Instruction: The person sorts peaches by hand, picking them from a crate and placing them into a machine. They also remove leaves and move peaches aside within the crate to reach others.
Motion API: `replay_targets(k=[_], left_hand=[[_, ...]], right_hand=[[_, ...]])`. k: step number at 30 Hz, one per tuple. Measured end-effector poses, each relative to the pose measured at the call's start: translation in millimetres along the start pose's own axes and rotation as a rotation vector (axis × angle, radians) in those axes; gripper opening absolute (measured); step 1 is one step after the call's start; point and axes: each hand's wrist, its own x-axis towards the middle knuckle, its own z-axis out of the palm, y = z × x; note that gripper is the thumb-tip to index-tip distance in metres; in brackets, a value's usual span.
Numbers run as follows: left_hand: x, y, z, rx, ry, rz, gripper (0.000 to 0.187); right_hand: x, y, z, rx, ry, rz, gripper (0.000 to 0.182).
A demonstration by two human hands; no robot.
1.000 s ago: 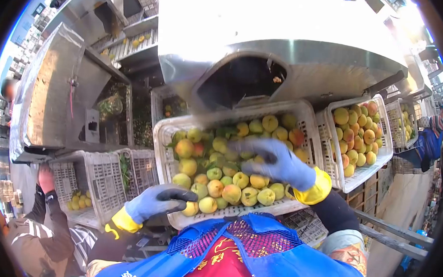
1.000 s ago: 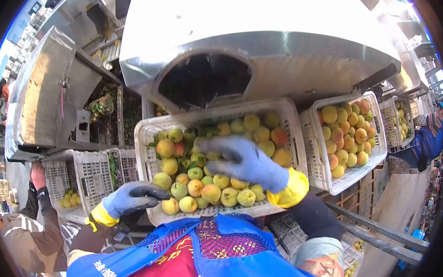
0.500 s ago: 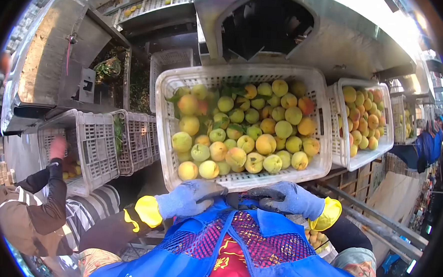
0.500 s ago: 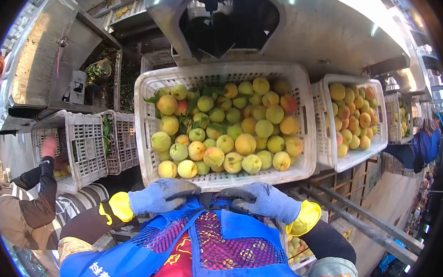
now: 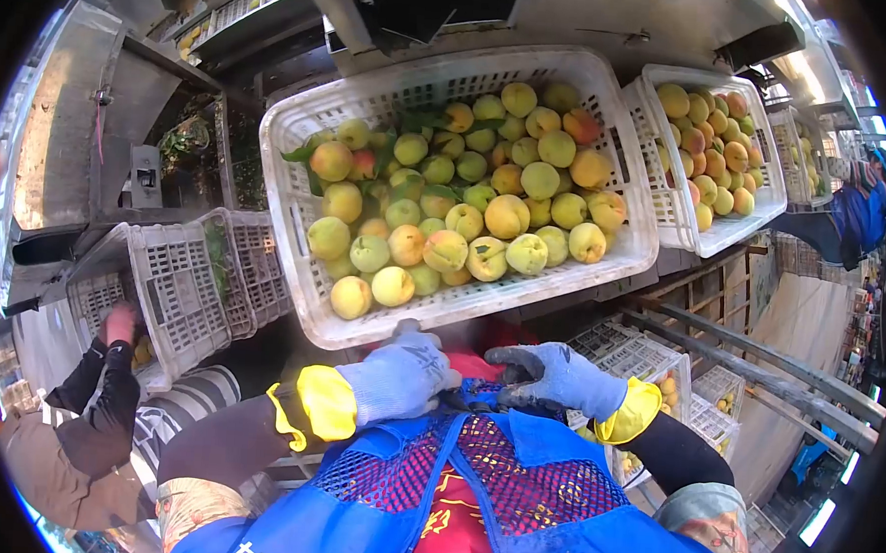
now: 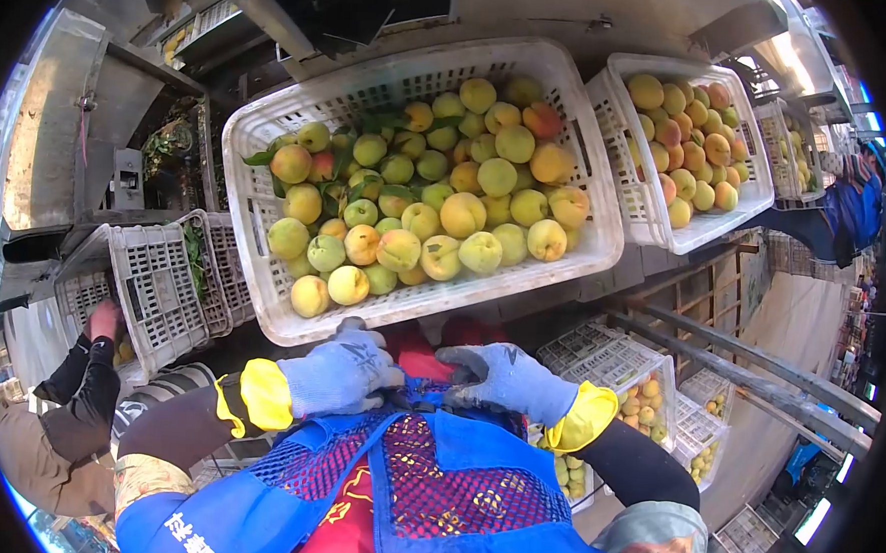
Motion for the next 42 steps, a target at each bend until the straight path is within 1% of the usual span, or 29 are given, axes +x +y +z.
replay_targets(k=[1, 2, 3, 4, 6, 9, 12, 13, 15, 16, 17, 18, 20, 21, 24, 25, 28, 29, 31, 32, 34, 35, 37, 38, 40, 41, 42], left_hand=[[3, 4, 1, 0.016, 0.022, -0.05, 0.025], [5, 12, 0, 0.061, 0.011, -0.077, 0.024], [10, 18, -2, 0.074, 0.012, -0.062, 0.023], [14, 22, -4, 0.087, 0.012, -0.046, 0.021], [21, 27, -4, 0.12, 0.116, -0.053, 0.02], [37, 28, -7, 0.149, 0.251, -0.07, 0.023], [45, 40, -20, 0.286, 0.274, -0.046, 0.022], [45, 42, -19, 0.279, 0.293, -0.056, 0.022], [42, 44, -17, 0.269, 0.329, -0.066, 0.023], [41, 45, -16, 0.189, 0.303, -0.068, 0.025], [41, 45, -14, 0.112, 0.281, -0.07, 0.027], [41, 44, -12, 0.031, 0.258, -0.072, 0.029], [47, 34, 3, -0.321, 0.32, -0.195, 0.037], [52, 29, 12, -0.497, 0.351, -0.258, 0.041], [68, 23, 25, -0.806, 0.411, -0.241, 0.05], [72, 23, 25, -0.908, 0.358, -0.256, 0.052], [80, 17, 25, -0.613, 0.264, -0.196, 0.05], [81, 20, 19, -0.516, 0.289, -0.218, 0.04], [78, 27, 10, -0.254, 0.261, -0.218, 0.041], [76, 31, 5, -0.122, 0.247, -0.22, 0.042], [73, 37, -19, 0.037, 0.37, -0.2, 0.03], [74, 37, -27, 0.118, 0.43, -0.189, 0.024], [81, 32, -33, 0.138, 0.516, -0.183, 0.037], [85, 31, -34, 0.147, 0.56, -0.183, 0.044], [104, 32, -26, 0.091, 0.662, -0.104, 0.037], [116, 32, -20, 0.054, 0.702, -0.045, 0.035], [128, 36, -19, 0.016, 0.743, 0.018, 0.033]], right_hand=[[-3, 1, -5, -0.061, -0.005, -0.018, 0.058], [-5, 2, -9, -0.12, -0.011, -0.036, 0.05], [-6, 4, -14, -0.278, -0.026, -0.106, 0.045], [-8, 12, -17, -0.283, -0.027, -0.145, 0.046], [-9, 11, -26, -0.202, -0.04, -0.085, 0.046], [5, 35, -18, -0.019, 0.125, -0.355, 0.049], [2, 35, -37, -0.149, -0.114, -0.127, 0.052], [1, 33, -47, -0.188, -0.196, -0.173, 0.049], [-5, 27, -50, -0.422, -0.186, -0.133, 0.051], [-7, 26, -52, -0.54, -0.174, -0.111, 0.053], [-11, 32, -52, -0.602, -0.064, -0.23, 0.04], [-12, 36, -53, -0.723, 0.038, -0.304, 0.035], [-16, 42, -54, -0.962, 0.243, -0.447, 0.026], [-20, 46, -55, -0.932, 0.339, -0.525, 0.018], [-16, 60, -57, -0.737, 0.606, -0.585, 0.014], [-15, 62, -61, -0.742, 0.654, -0.627, 0.016], [-21, 54, -60, -0.373, 0.543, -0.396, 0.017], [-23, 56, -58, -0.169, 0.511, -0.351, 0.021], [-22, 63, -54, 0.235, 0.432, -0.262, 0.029], [-19, 67, -56, 0.243, 0.421, -0.257, 0.029], [-13, 74, -58, 0.265, 0.396, -0.245, 0.03], [-8, 72, -62, 0.117, 0.435, -0.246, 0.026], [4, 62, -65, -0.18, 0.504, -0.242, 0.026], [12, 60, -57, -0.156, 0.457, -0.246, 0.026], [44, 68, -39, -0.118, 0.36, -0.263, 0.026], [62, 91, -18, 0.313, 0.242, -0.535, 0.026], [77, 103, -8, 0.422, 0.152, -0.598, 0.025]])
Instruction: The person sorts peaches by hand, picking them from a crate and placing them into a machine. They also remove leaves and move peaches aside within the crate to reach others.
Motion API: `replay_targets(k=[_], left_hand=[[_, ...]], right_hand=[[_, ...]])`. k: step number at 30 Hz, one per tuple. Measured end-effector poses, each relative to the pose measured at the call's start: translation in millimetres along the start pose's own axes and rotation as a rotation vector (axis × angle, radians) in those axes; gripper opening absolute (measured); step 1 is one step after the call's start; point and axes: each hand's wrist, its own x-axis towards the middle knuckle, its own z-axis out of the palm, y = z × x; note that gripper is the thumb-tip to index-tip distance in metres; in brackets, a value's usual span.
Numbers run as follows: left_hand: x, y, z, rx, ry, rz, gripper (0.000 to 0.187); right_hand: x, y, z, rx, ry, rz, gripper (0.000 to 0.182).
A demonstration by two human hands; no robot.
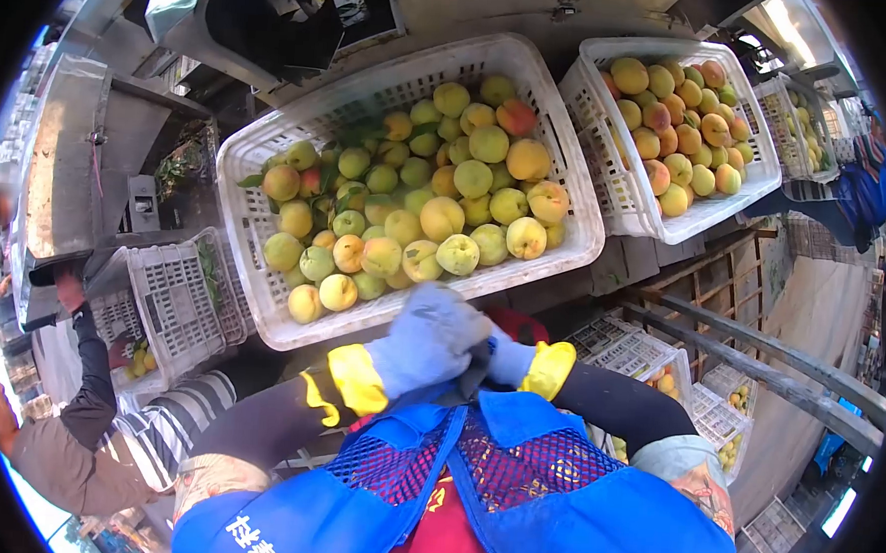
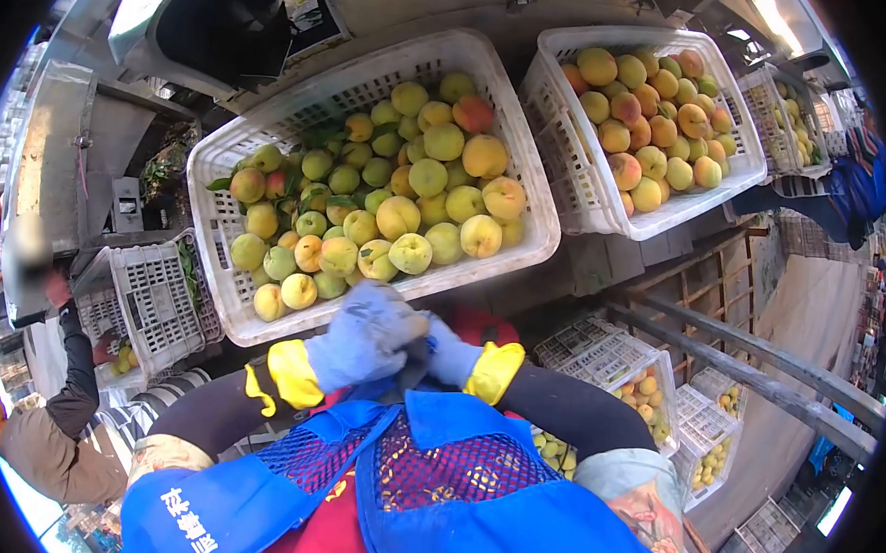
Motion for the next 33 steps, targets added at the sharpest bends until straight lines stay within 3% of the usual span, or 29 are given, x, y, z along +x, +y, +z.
replay_targets(k=[1, 4, 8, 9, 10, 12, 14, 17, 18, 19, 20, 22, 24, 27, 29, 30, 32, 33], left_hand=[[9, 8, 5, 0.016, -0.049, -0.005, 0.028], [30, 14, 22, -0.002, -0.302, -0.033, 0.021], [23, 18, 46, -0.077, -0.303, -0.007, 0.015], [23, 17, 57, -0.131, -0.387, 0.013, 0.015], [8, 14, 82, -0.268, -0.088, 0.128, 0.014], [14, 20, 83, -0.394, 0.014, 0.251, 0.012], [13, 10, 105, -0.488, 0.104, 0.399, 0.011], [14, 18, 92, -0.337, 0.035, 0.458, 0.013], [19, 32, 67, -0.281, 0.211, 0.516, 0.017], [16, 32, 70, -0.236, 0.079, 0.543, 0.013], [8, 27, 81, -0.367, -0.076, 0.424, 0.016], [-10, 9, 115, -0.627, -0.372, 0.177, 0.027], [-14, 8, 119, -0.762, -0.255, 0.22, 0.035], [-21, 5, 110, -0.978, -0.284, 0.029, 0.033], [-26, 8, 109, -1.045, -0.299, -0.053, 0.032], [-28, 8, 108, -1.075, -0.304, -0.089, 0.032], [-30, 9, 108, -1.136, -0.298, -0.15, 0.03], [-30, 9, 107, -1.163, -0.291, -0.174, 0.03]], right_hand=[[1, 9, 3, 0.071, -0.046, 0.001, 0.025], [16, 29, -4, -0.274, -0.114, 0.13, 0.023], [16, 40, -31, -0.563, -0.201, 0.195, 0.022], [10, 36, -43, -0.606, -0.224, 0.189, 0.021], [2, 30, -56, -0.649, -0.245, 0.19, 0.021], [-10, 5, -82, -0.738, -0.303, 0.172, 0.02], [-17, -28, -100, -0.856, -0.361, 0.126, 0.02], [-11, -129, -77, -1.158, -0.396, 0.039, 0.019], [-8, -163, -60, -1.268, -0.397, 0.048, 0.019], [-5, -179, -52, -1.296, -0.384, -0.09, 0.018], [-1, -197, -45, -1.322, -0.373, -0.228, 0.018], [11, -271, -14, -0.994, -0.392, -0.287, 0.017], [16, -296, 32, -0.688, -0.592, -0.466, 0.023], [11, -300, 100, -0.444, -0.914, -0.671, 0.032], [15, -314, 118, -0.745, -1.164, -0.616, 0.042], [12, -297, 124, -0.559, -0.967, -0.802, 0.023], [18, -300, 133, -0.552, -0.943, -0.787, 0.017], [19, -308, 136, -0.709, -1.041, -0.698, 0.028]])
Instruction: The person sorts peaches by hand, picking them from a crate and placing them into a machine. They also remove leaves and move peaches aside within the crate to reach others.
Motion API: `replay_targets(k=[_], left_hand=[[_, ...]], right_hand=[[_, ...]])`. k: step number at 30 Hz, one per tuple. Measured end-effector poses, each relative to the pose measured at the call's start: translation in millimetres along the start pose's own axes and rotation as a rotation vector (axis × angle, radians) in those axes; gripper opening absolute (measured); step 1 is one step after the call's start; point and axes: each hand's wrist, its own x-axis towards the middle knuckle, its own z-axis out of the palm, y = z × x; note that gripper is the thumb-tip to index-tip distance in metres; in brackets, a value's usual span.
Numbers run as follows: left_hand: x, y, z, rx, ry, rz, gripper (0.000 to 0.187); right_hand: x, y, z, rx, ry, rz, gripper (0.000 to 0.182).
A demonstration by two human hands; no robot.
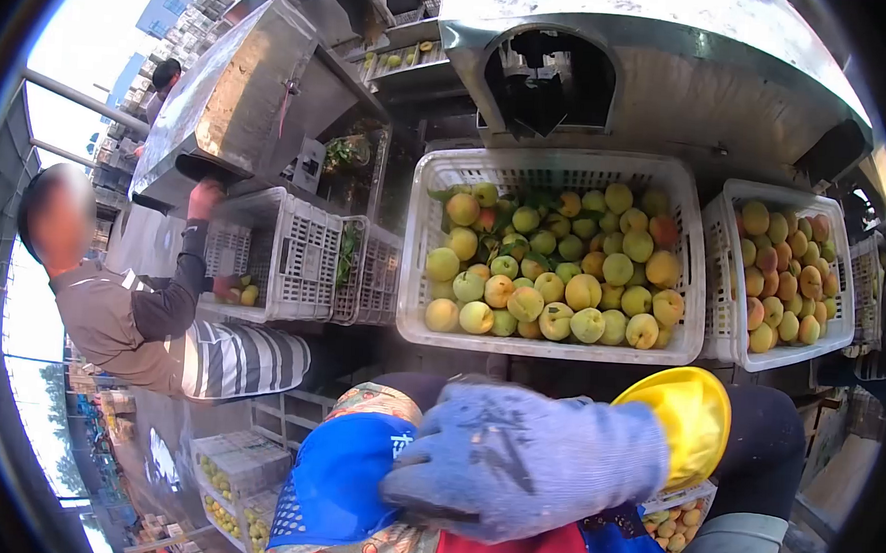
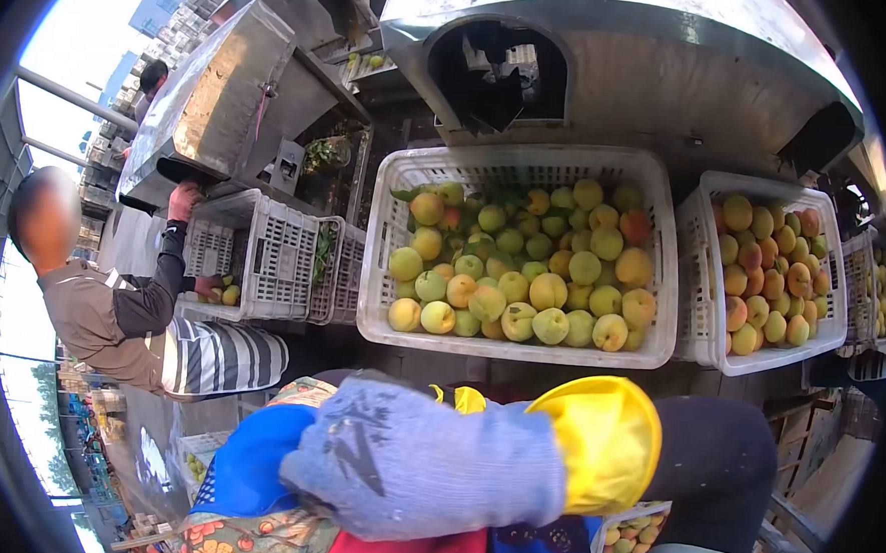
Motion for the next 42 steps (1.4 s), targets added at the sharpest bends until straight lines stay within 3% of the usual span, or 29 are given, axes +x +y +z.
replay_targets(k=[4, 10, 11, 15, 17, 18, 19, 20, 21, 23, 26, 27, 29, 30, 33, 34, 38, 39, 41, 42], left_hand=[[5, -2, 1, -0.154, 0.042, -0.042, 0.028], [9, -12, -5, -0.398, 0.093, -0.076, 0.025], [10, -15, -6, -0.338, 0.084, -0.073, 0.024], [17, 18, -27, 0.552, -0.062, 0.101, 0.027], [12, 2, -33, 0.743, 0.015, 0.041, 0.029], [9, 6, -34, 0.757, 0.066, -0.048, 0.031], [3, -3, -38, 0.822, 0.169, -0.02, 0.028], [6, 19, -39, 0.887, 0.07, -0.314, 0.027], [10, 41, -39, 0.933, -0.051, -0.612, 0.026], [5, 33, -36, 0.912, 0.193, -0.363, 0.025], [27, 42, -46, 0.959, -0.061, -0.44, 0.025], [34, 43, -46, 0.947, -0.119, -0.484, 0.024], [29, 41, -42, 0.864, -0.007, -0.522, 0.023], [24, 41, -44, 0.829, 0.041, -0.539, 0.023], [-2, 20, -52, 0.684, 0.172, -0.484, 0.024], [-8, 17, -52, 0.591, 0.211, -0.546, 0.026], [-16, 4, -70, 0.663, 0.079, -0.498, 0.034], [-16, 22, -67, 0.658, 0.101, -0.532, 0.034], [-19, 53, -62, 0.64, 0.147, -0.606, 0.036], [-30, 60, -61, 0.639, 0.112, -0.572, 0.038]], right_hand=[[6, -5, 6, 0.186, 0.327, -0.096, 0.027], [-84, -16, -7, 0.273, 0.602, -0.308, 0.033], [-90, -22, -12, 0.264, 0.612, -0.268, 0.033], [-137, -44, -32, 0.189, 0.619, -0.029, 0.036], [-172, -40, -19, 0.117, 0.621, 0.045, 0.041], [-180, -36, 3, 0.12, 0.693, 0.146, 0.034], [-185, -29, 24, 0.23, 0.791, 0.266, 0.026], [-189, -28, 30, 0.403, 0.818, 0.565, 0.02], [-198, -16, 49, 0.8, 1.053, 0.773, 0.021], [-199, -5, 36, 0.957, 1.087, 0.829, 0.023], [-206, -1, 23, 0.859, 0.803, 0.771, 0.03], [-210, 5, 21, 0.691, 0.718, 0.693, 0.032], [-215, 20, 26, 0.365, 0.563, 0.527, 0.035], [-219, 21, 29, 0.192, 0.49, 0.611, 0.038], [-231, 11, 51, -0.01, 0.48, 0.812, 0.037], [-236, 15, 63, -0.108, 0.629, 0.743, 0.037], [-240, 11, 39, 0.234, 0.634, 0.942, 0.034], [-243, 29, 42, 0.092, 0.774, 0.773, 0.033], [-249, 46, 20, 0.018, 0.692, 0.995, 0.031], [-253, 69, 20, -0.336, 0.671, 0.981, 0.028]])
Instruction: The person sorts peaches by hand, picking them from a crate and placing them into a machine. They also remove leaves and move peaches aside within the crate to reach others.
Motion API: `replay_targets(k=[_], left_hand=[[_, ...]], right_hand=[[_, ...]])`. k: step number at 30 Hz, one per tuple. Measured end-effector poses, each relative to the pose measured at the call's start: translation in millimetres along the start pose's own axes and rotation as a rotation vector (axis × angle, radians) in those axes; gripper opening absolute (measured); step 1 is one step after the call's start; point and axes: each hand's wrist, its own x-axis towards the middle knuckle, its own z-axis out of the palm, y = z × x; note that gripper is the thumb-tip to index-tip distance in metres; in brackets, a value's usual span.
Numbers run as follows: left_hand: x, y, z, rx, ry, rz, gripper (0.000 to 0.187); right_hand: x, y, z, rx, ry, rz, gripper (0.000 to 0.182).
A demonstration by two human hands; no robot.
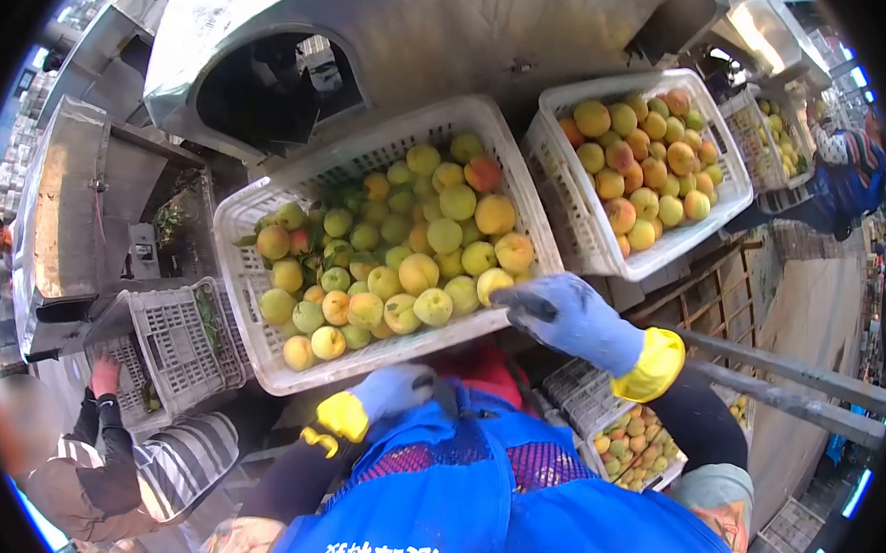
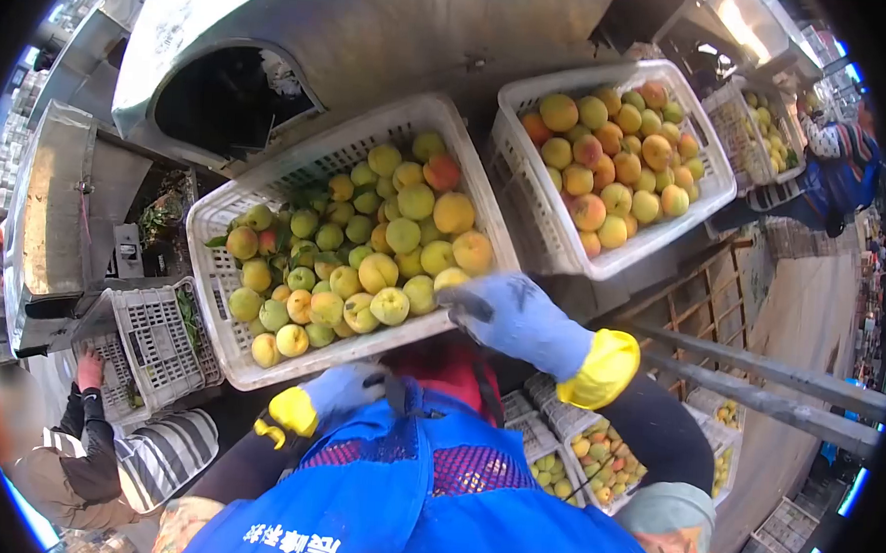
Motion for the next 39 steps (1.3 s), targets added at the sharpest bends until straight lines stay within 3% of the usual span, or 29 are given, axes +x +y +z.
replay_targets(k=[1, 4, 6, 7, 9, 11, 13, 15, 19, 20, 23, 25, 26, 28, 29, 31, 36, 38, 39], left_hand=[[-12, 4, -3, 0.015, -0.027, -0.081, 0.041], [-47, 15, -50, -0.255, 0.072, 0.024, 0.046], [-32, 18, -85, -0.131, 0.276, 0.035, 0.041], [-18, 25, -98, 0.112, 0.444, 0.058, 0.039], [21, 13, -111, 0.302, 0.52, 0.158, 0.045], [63, 5, -114, 0.611, 0.331, 0.099, 0.053], [91, -6, -115, 0.683, 0.147, 0.088, 0.058], [102, -15, -113, 0.644, 0.152, 0.2, 0.056], [111, -15, -110, 0.499, 0.114, 0.142, 0.051], [110, -17, -111, 0.434, 0.181, 0.142, 0.049], [121, -30, -123, 0.249, 0.133, 0.1, 0.058], [121, -62, -115, -0.086, 0.468, 0.26, 0.066], [105, -65, -125, -0.384, 0.44, 0.224, 0.067], [73, -62, -138, -1.358, 0.367, 0.205, 0.056], [54, -58, -150, -1.61, 0.308, 0.22, 0.057], [46, -68, -152, -1.919, 0.26, 0.437, 0.053], [49, -76, -163, -1.487, 0.428, 0.396, 0.048], [23, -62, -175, -0.427, 0.726, 0.377, 0.042], [17, -55, -181, -0.582, 0.698, 0.317, 0.044]], right_hand=[[15, 11, 8, -0.109, 0.09, -0.05, 0.032], [69, 44, 33, -0.395, 0.185, -0.158, 0.044], [107, 59, 39, -0.584, 0.151, -0.171, 0.048], [120, 73, 52, -0.645, 0.074, -0.173, 0.048], [151, 100, 75, -0.773, -0.089, -0.188, 0.048], [158, 102, 90, -0.914, -0.086, -0.168, 0.044], [172, 114, 95, -0.905, -0.078, -0.144, 0.042], [184, 113, 97, -0.904, -0.115, -0.074, 0.039], [204, 107, 94, -0.931, -0.227, 0.031, 0.042], [207, 113, 95, -0.883, -0.206, 0.029, 0.046], [202, 123, 97, -0.703, -0.08, 0.023, 0.06], [194, 119, 88, -0.439, 0.056, 0.039, 0.072], [191, 110, 84, -0.23, 0.147, 0.06, 0.078], [195, 93, 77, 0.15, 0.271, 0.021, 0.093], [195, 77, 70, 0.205, 0.229, 0.022, 0.093], [191, 35, 62, 0.322, 0.139, 0.02, 0.091], [207, -14, 75, 0.494, 0.083, -0.001, 0.082], [218, -29, 76, 0.453, 0.079, -0.023, 0.072], [221, -35, 76, 0.449, 0.108, 0.006, 0.069]])
